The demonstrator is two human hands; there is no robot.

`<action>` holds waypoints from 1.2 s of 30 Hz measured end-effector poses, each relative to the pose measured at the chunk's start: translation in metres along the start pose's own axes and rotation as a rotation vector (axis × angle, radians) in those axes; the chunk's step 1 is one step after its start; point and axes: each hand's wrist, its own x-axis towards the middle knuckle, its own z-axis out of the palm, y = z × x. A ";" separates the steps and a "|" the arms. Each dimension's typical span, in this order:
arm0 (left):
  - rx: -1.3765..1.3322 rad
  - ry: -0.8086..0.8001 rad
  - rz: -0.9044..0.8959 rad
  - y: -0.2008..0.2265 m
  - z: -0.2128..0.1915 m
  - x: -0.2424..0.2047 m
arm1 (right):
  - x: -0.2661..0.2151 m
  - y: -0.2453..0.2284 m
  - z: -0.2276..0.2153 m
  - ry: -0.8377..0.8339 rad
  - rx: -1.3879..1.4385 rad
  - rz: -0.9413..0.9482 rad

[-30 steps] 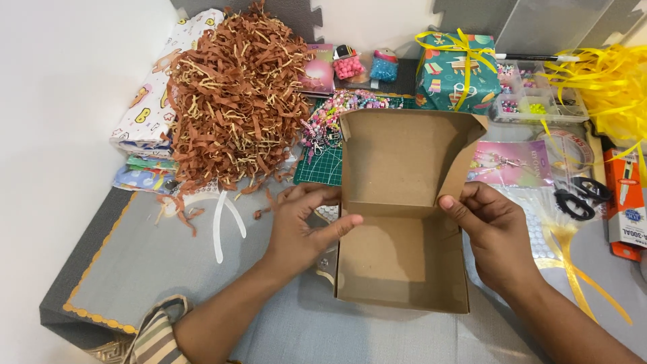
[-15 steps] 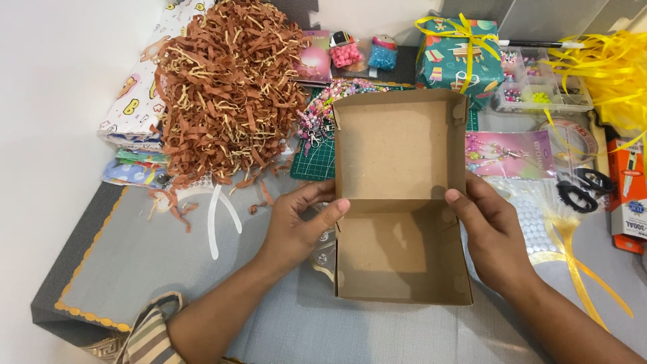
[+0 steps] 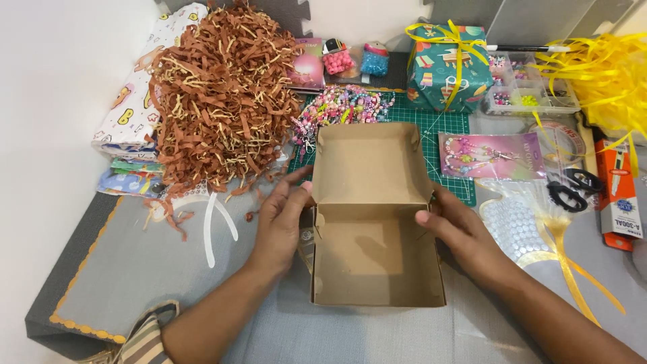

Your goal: Assembling a small cardboard box and filling it with shredded paper and a keychain

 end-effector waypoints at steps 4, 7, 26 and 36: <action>0.049 -0.078 0.104 -0.037 -0.030 0.013 | 0.007 0.019 0.004 0.010 0.080 -0.041; 0.180 -0.124 0.162 -0.045 -0.038 0.015 | 0.012 0.032 -0.002 0.090 0.148 -0.071; 0.468 0.186 0.498 0.071 -0.029 0.020 | 0.064 0.060 -0.075 0.482 0.128 -0.152; 1.307 0.380 0.127 0.118 -0.157 0.062 | 0.086 0.109 -0.074 0.435 0.081 -0.339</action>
